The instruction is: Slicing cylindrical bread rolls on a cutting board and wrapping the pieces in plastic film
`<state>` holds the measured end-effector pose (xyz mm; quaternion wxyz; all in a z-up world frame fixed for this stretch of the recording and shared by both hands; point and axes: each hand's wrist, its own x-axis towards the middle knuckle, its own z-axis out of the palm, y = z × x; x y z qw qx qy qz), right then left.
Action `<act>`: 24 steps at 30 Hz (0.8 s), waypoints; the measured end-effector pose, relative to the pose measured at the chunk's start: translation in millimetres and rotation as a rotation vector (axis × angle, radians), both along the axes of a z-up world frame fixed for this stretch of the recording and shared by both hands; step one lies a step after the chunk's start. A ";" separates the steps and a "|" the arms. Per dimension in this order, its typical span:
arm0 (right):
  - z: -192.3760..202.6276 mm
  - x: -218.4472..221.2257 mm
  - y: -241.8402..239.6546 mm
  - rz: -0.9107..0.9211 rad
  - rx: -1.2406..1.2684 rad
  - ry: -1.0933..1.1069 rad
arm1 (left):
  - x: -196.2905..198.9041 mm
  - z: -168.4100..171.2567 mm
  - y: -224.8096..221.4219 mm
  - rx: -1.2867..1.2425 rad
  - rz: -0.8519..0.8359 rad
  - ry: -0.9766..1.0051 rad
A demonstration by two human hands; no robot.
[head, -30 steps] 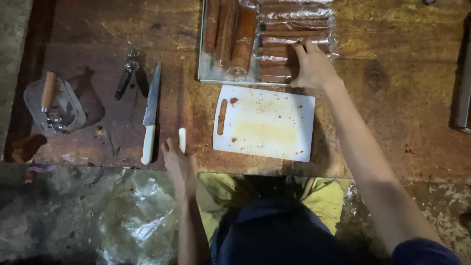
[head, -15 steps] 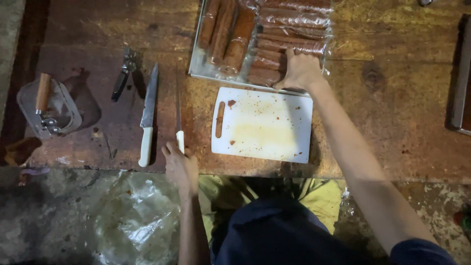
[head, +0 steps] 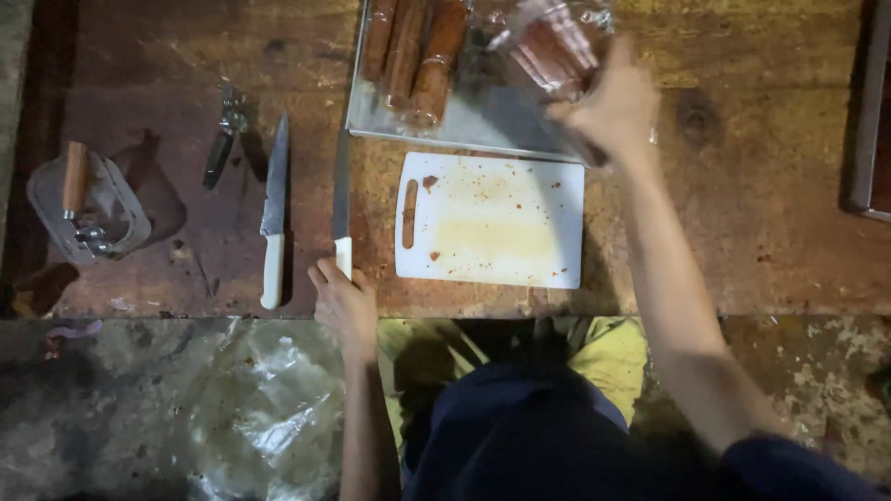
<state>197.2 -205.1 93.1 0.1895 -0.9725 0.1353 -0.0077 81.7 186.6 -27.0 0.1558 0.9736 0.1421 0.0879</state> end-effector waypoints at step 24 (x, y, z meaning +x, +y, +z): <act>-115.3 131.6 -39.8 0.391 -0.427 -0.110 | 8.5 -15.7 -3.9 0.090 0.067 -0.018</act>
